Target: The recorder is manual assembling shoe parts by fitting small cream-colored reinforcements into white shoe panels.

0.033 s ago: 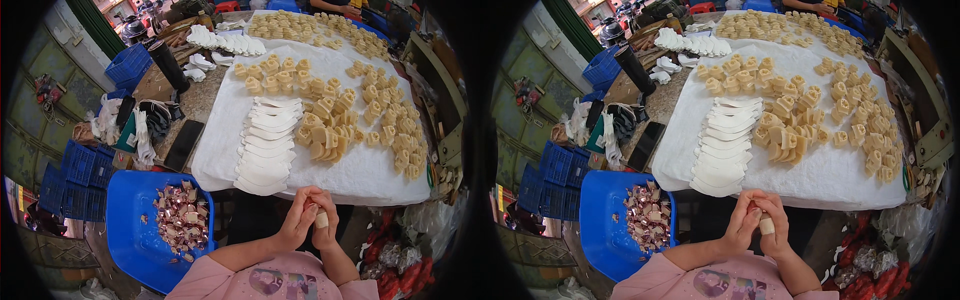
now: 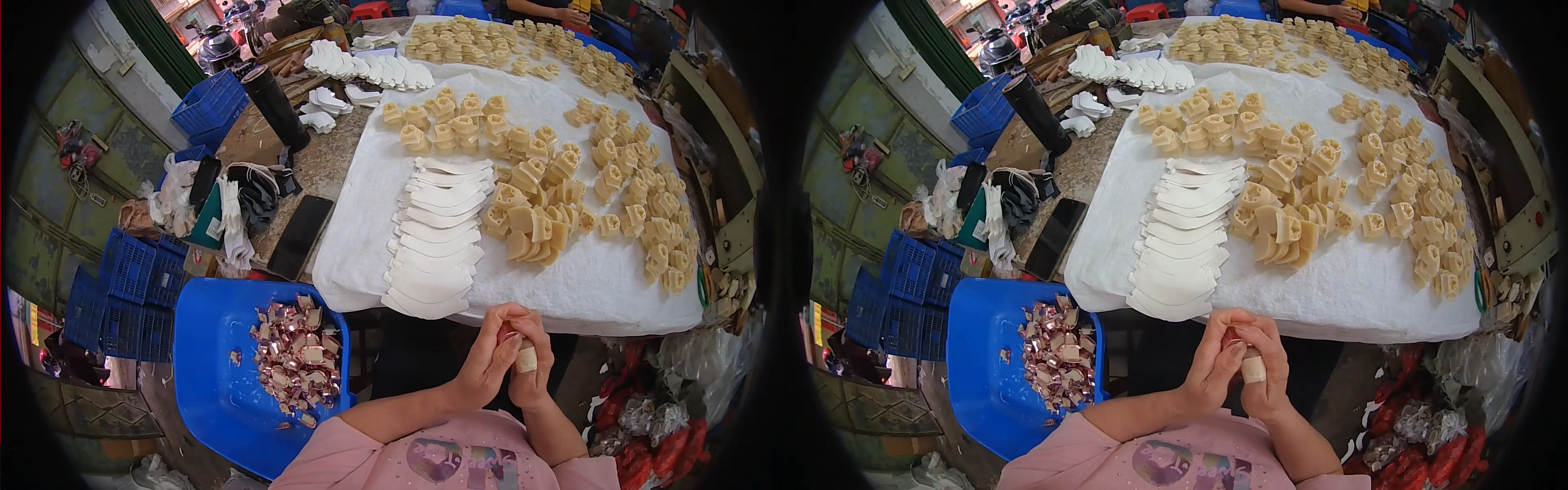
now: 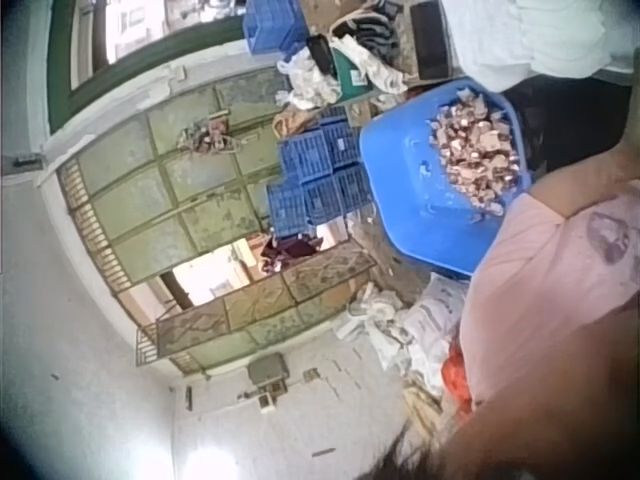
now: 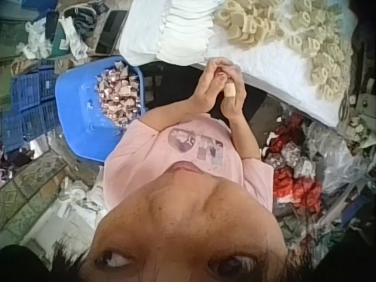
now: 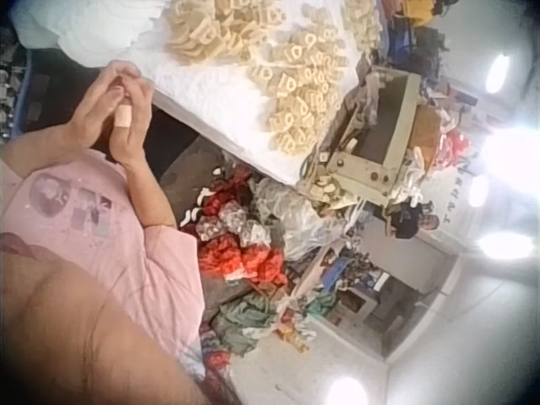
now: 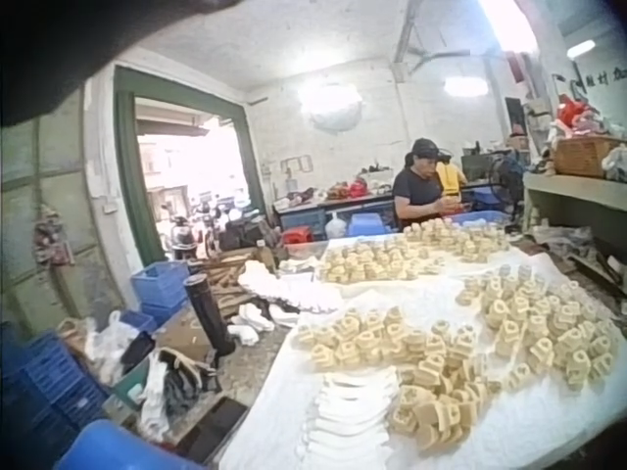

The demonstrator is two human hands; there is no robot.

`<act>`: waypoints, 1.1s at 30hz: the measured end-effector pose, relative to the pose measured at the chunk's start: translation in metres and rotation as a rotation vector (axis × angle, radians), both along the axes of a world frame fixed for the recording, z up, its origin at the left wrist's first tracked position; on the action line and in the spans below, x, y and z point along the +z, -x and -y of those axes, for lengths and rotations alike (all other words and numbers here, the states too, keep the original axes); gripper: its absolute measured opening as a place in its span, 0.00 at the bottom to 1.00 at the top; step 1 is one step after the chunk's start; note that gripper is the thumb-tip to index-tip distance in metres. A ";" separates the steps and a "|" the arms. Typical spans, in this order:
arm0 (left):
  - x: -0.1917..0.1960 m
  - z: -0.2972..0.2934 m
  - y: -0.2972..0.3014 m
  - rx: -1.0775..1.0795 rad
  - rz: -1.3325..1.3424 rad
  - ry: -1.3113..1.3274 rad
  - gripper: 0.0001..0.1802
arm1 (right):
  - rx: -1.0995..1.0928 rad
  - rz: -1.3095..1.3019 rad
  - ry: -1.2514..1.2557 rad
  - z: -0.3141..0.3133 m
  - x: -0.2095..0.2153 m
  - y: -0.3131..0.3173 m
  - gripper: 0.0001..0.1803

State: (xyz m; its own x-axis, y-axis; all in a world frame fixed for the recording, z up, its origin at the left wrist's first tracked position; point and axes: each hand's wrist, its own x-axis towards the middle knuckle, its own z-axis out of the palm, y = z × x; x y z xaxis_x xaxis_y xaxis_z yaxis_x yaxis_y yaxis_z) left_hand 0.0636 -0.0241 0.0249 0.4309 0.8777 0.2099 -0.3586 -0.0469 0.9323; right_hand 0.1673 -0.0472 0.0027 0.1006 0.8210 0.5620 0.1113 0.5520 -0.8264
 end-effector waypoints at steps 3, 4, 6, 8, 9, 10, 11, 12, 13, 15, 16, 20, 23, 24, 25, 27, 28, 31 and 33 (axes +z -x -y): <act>-0.003 -0.007 0.002 -0.034 -0.032 -0.082 0.28 | -0.011 -0.026 0.064 -0.001 -0.006 -0.003 0.17; -0.004 -0.010 0.006 -0.119 -0.015 0.022 0.31 | 0.008 -0.054 0.130 -0.001 -0.008 -0.006 0.17; -0.008 -0.015 0.012 -0.208 0.005 0.128 0.35 | 0.070 -0.124 0.304 0.002 -0.001 -0.011 0.18; -0.013 -0.019 0.015 -0.181 0.007 0.041 0.41 | 0.129 -0.194 0.478 -0.001 0.002 -0.020 0.18; -0.013 -0.020 0.015 -0.077 -0.142 -0.097 0.45 | -0.019 0.015 0.294 -0.006 0.003 -0.026 0.19; -0.013 -0.022 0.016 -0.075 -0.144 -0.095 0.45 | -0.164 0.222 0.106 -0.010 0.004 -0.030 0.19; -0.014 -0.024 0.018 -0.003 -0.354 -0.415 0.45 | -0.192 0.321 0.162 -0.007 0.015 -0.034 0.15; -0.013 -0.026 0.019 0.069 -0.559 -0.737 0.46 | -0.193 0.321 0.163 -0.007 0.022 -0.033 0.15; -0.014 -0.027 0.013 0.131 -0.488 -0.825 0.47 | -0.123 0.343 0.316 -0.007 0.027 -0.032 0.13; -0.012 -0.025 0.015 0.101 -0.512 -0.762 0.45 | -0.041 0.302 0.486 -0.007 0.020 -0.034 0.09; -0.011 -0.024 0.015 0.072 -0.536 -0.700 0.43 | -0.044 0.303 0.488 -0.007 0.020 -0.035 0.09; -0.010 -0.024 0.017 0.064 -0.541 -0.525 0.34 | -0.074 0.051 0.313 -0.005 0.016 -0.034 0.09; 0.003 -0.026 0.022 -0.004 -0.404 -0.200 0.27 | -0.037 0.192 0.259 -0.009 0.007 -0.040 0.10; 0.008 -0.027 0.025 -0.012 -0.402 -0.198 0.27 | 0.087 -0.157 0.410 -0.010 0.002 -0.041 0.11; 0.012 -0.029 0.028 -0.026 -0.467 -0.303 0.28 | 0.210 -0.510 0.551 -0.011 -0.002 -0.043 0.11; 0.012 -0.029 0.028 -0.019 -0.505 -0.482 0.29 | 0.286 -0.506 0.600 -0.015 -0.004 -0.052 0.11; 0.013 -0.029 0.028 -0.022 -0.503 -0.480 0.29 | 0.370 -0.501 0.647 -0.017 -0.004 -0.057 0.12; 0.014 -0.029 0.029 -0.009 -0.516 -0.605 0.29 | 0.350 -0.347 0.582 -0.016 0.000 -0.058 0.09; 0.015 -0.028 0.028 -0.002 -0.513 -0.637 0.28 | 0.295 -0.207 0.519 -0.014 0.004 -0.053 0.08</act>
State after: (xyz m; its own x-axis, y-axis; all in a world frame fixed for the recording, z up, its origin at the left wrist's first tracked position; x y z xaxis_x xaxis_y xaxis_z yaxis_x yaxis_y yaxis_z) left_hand 0.0354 0.0042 0.0397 0.6105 0.6556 0.4444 0.1053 -0.6233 0.7749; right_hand 0.2208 -0.0333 0.0070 -0.1075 0.9913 0.0763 -0.1758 0.0565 -0.9828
